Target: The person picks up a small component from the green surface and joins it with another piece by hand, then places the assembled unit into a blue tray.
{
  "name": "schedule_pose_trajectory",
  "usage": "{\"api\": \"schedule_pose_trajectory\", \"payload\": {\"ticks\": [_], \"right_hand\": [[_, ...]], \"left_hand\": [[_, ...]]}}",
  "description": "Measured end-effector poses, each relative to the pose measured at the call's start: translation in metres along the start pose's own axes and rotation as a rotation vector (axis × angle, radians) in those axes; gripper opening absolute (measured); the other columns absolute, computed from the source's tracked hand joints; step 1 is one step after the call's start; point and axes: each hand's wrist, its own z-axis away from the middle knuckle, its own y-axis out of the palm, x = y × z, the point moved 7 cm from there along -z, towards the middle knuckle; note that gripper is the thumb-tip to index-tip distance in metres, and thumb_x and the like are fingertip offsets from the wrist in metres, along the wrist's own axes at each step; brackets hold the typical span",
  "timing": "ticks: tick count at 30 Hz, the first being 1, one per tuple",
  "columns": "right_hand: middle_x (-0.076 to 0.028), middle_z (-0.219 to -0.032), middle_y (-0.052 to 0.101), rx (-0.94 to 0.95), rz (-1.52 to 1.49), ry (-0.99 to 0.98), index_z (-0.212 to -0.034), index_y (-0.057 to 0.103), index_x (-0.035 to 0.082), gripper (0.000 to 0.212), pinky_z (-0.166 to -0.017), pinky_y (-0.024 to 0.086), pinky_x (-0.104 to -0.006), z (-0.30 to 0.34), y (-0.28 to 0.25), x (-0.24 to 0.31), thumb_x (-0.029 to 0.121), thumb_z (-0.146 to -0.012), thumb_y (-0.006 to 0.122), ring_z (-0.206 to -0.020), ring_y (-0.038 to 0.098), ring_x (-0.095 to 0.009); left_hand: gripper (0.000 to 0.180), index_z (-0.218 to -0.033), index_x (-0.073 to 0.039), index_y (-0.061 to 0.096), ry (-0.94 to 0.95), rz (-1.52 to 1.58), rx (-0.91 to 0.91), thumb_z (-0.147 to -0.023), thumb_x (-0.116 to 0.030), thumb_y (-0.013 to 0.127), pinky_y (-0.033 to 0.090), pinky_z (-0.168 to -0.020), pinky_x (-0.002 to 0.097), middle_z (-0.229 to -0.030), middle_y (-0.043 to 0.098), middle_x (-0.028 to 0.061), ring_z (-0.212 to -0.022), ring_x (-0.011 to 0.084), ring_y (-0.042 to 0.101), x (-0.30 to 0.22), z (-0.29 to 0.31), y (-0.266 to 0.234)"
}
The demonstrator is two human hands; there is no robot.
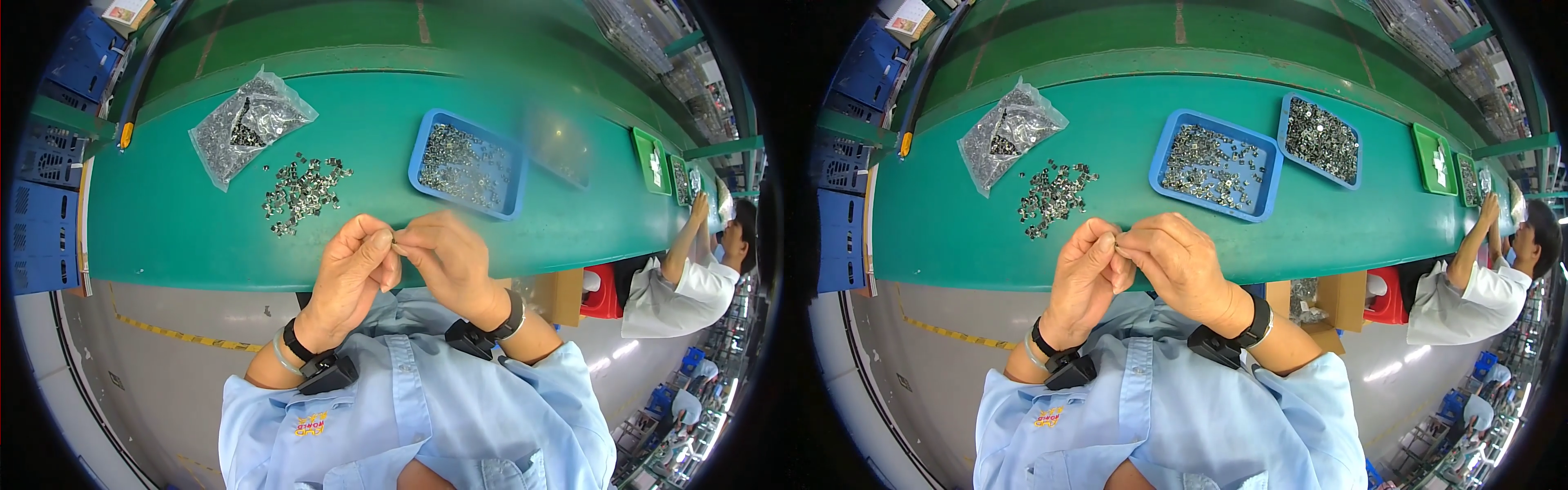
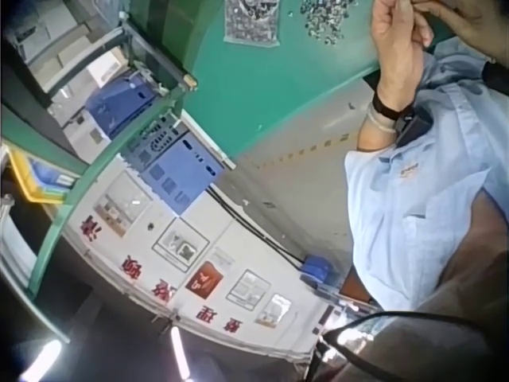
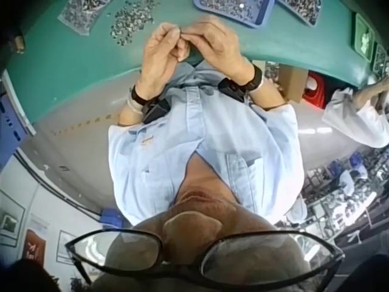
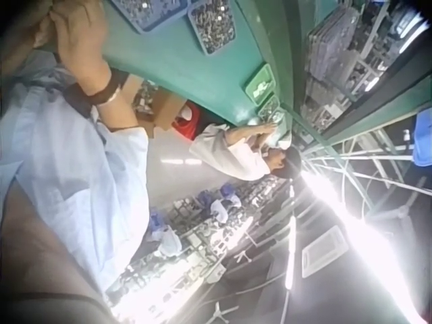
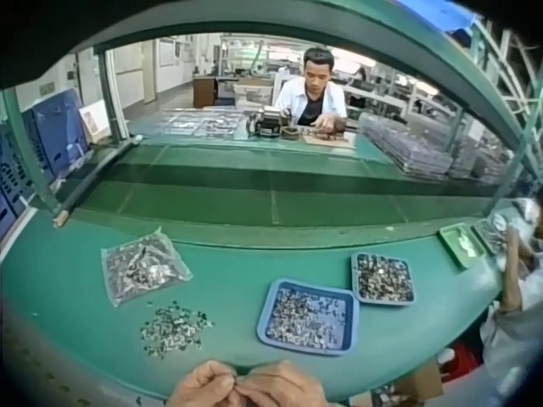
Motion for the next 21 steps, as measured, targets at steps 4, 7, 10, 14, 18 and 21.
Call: {"api": "schedule_pose_trajectory", "payload": {"ticks": [4,7,10,14,18,21], "right_hand": [[-0.007,-0.081,0.060,-0.034,-0.053,0.088,-0.087,0.059,0.004,0.019,-0.061,0.046,-0.0328,0.0016,-0.0034,-0.0061,-0.001,-0.072,0.069,-0.072,0.059,-0.023],[-0.007,-0.080,0.061,-0.020,0.006,0.056,-0.087,0.060,0.005,0.018,-0.062,0.046,-0.0324,-0.0021,-0.0055,-0.0052,0.001,-0.073,0.069,-0.072,0.059,-0.023],[-0.007,-0.081,0.061,-0.013,0.025,0.001,-0.088,0.060,0.005,0.019,-0.062,0.046,-0.0321,-0.0040,-0.0076,-0.0035,0.001,-0.072,0.070,-0.072,0.059,-0.023],[-0.008,-0.082,0.062,0.002,0.007,0.003,-0.088,0.061,0.004,0.019,-0.062,0.047,-0.0322,-0.0021,-0.0075,-0.0057,0.000,-0.072,0.070,-0.073,0.059,-0.024],[-0.008,-0.082,0.061,0.003,-0.005,0.036,-0.088,0.061,0.004,0.019,-0.062,0.048,-0.0320,-0.0004,-0.0065,-0.0079,-0.001,-0.072,0.070,-0.074,0.060,-0.024],[-0.008,-0.082,0.061,0.000,-0.001,0.043,-0.088,0.061,0.003,0.018,-0.062,0.048,-0.0319,0.0001,-0.0067,-0.0076,-0.001,-0.072,0.070,-0.074,0.060,-0.024]], "left_hand": [[0.014,-0.093,-0.005,0.055,-0.021,-0.081,-0.024,-0.094,-0.020,0.054,0.039,-0.050,0.0223,-0.067,0.055,0.0022,-0.055,0.0096,0.049,-0.0011,-0.0017,0.0002],[0.015,-0.093,-0.005,0.055,-0.002,-0.170,-0.033,-0.094,-0.020,0.054,0.040,-0.050,0.0226,-0.068,0.056,0.0025,-0.056,0.0098,0.049,-0.0068,-0.0017,0.0002],[0.015,-0.094,-0.005,0.055,-0.001,-0.190,-0.041,-0.093,-0.020,0.054,0.040,-0.050,0.0226,-0.069,0.056,0.0028,-0.056,0.0099,0.050,-0.0085,-0.0009,0.0026],[0.015,-0.094,-0.004,0.055,-0.013,-0.149,-0.058,-0.094,-0.020,0.053,0.040,-0.050,0.0231,-0.069,0.056,0.0039,-0.056,0.0107,0.050,-0.0091,0.0001,0.0053],[0.015,-0.095,-0.004,0.053,-0.017,-0.171,-0.064,-0.095,-0.018,0.050,0.040,-0.050,0.0244,-0.068,0.056,0.0056,-0.055,0.0118,0.050,-0.0094,-0.0004,0.0058],[0.014,-0.096,-0.003,0.053,-0.022,-0.183,-0.055,-0.095,-0.017,0.049,0.041,-0.050,0.0244,-0.069,0.056,0.0058,-0.055,0.0118,0.050,-0.0086,-0.0006,0.0056]]}}
